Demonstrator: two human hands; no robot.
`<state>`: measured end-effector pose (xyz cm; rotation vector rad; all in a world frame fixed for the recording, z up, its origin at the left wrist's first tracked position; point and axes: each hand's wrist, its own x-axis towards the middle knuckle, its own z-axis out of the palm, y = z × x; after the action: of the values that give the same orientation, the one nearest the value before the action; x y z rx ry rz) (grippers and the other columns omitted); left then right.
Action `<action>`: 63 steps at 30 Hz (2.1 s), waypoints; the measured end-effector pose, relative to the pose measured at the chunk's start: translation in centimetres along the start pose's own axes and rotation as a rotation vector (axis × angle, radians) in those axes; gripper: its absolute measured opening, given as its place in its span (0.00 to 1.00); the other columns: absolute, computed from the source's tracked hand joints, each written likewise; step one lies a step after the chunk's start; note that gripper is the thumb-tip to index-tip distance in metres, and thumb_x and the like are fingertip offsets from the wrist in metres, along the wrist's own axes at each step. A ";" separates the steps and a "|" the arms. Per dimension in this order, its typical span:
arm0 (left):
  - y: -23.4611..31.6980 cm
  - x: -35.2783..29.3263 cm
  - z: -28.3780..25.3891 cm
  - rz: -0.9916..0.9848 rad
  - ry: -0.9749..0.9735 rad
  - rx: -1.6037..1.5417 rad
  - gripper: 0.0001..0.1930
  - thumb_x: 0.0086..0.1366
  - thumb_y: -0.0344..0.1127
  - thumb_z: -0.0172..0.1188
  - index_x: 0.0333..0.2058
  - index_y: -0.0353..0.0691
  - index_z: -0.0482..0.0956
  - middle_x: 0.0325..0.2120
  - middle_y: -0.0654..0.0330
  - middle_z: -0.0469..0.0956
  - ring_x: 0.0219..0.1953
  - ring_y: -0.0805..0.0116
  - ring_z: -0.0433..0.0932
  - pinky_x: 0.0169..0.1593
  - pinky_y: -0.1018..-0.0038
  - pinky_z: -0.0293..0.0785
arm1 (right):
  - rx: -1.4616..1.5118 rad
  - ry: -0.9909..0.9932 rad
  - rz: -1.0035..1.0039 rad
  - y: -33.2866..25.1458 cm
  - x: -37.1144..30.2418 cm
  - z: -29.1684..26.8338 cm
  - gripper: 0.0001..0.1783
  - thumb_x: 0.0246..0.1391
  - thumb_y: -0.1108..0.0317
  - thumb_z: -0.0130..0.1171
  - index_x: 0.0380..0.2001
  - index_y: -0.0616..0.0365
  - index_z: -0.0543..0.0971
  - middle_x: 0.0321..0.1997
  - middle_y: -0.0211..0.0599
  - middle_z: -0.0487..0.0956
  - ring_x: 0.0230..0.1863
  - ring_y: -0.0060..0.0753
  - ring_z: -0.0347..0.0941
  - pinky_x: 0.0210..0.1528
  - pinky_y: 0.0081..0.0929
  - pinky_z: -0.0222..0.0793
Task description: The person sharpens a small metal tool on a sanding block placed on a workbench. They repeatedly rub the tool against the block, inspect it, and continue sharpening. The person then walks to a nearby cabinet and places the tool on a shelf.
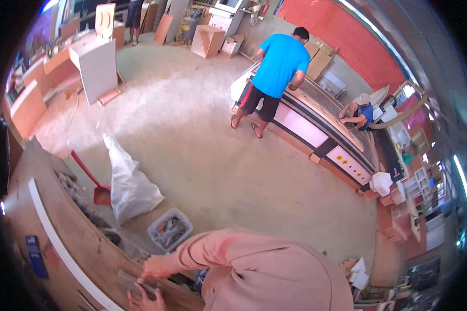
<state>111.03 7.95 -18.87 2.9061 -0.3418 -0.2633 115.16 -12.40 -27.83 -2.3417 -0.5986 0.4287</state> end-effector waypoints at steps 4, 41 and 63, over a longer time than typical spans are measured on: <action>0.5 1.4 -1.1 0.009 -0.051 0.032 0.45 0.64 0.75 0.63 0.73 0.55 0.75 0.73 0.33 0.63 0.77 0.37 0.58 0.76 0.40 0.57 | -0.003 -0.022 -0.007 0.5 1.2 -0.8 0.26 0.69 0.59 0.54 0.66 0.20 0.80 0.44 0.44 0.85 0.46 0.59 0.85 0.44 0.56 0.82; -1.7 3.0 3.5 -0.198 0.008 -0.097 0.47 0.48 0.68 0.71 0.66 0.55 0.82 0.70 0.49 0.60 0.71 0.37 0.57 0.71 0.36 0.59 | -0.056 -0.215 -0.034 1.7 3.4 -3.8 0.33 0.68 0.64 0.52 0.72 0.15 0.74 0.39 0.50 0.87 0.38 0.62 0.87 0.38 0.60 0.84; -2.5 4.2 2.4 -0.198 -0.163 -0.111 0.44 0.53 0.70 0.66 0.68 0.59 0.81 0.72 0.50 0.61 0.73 0.33 0.53 0.73 0.34 0.56 | 0.023 -0.148 0.024 1.5 3.0 -3.7 0.30 0.71 0.62 0.51 0.72 0.16 0.74 0.41 0.45 0.88 0.42 0.60 0.87 0.42 0.60 0.83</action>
<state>115.13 8.90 -22.40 2.8156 -0.0602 -0.5348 119.81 -13.78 -26.55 -2.3115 -0.6322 0.6206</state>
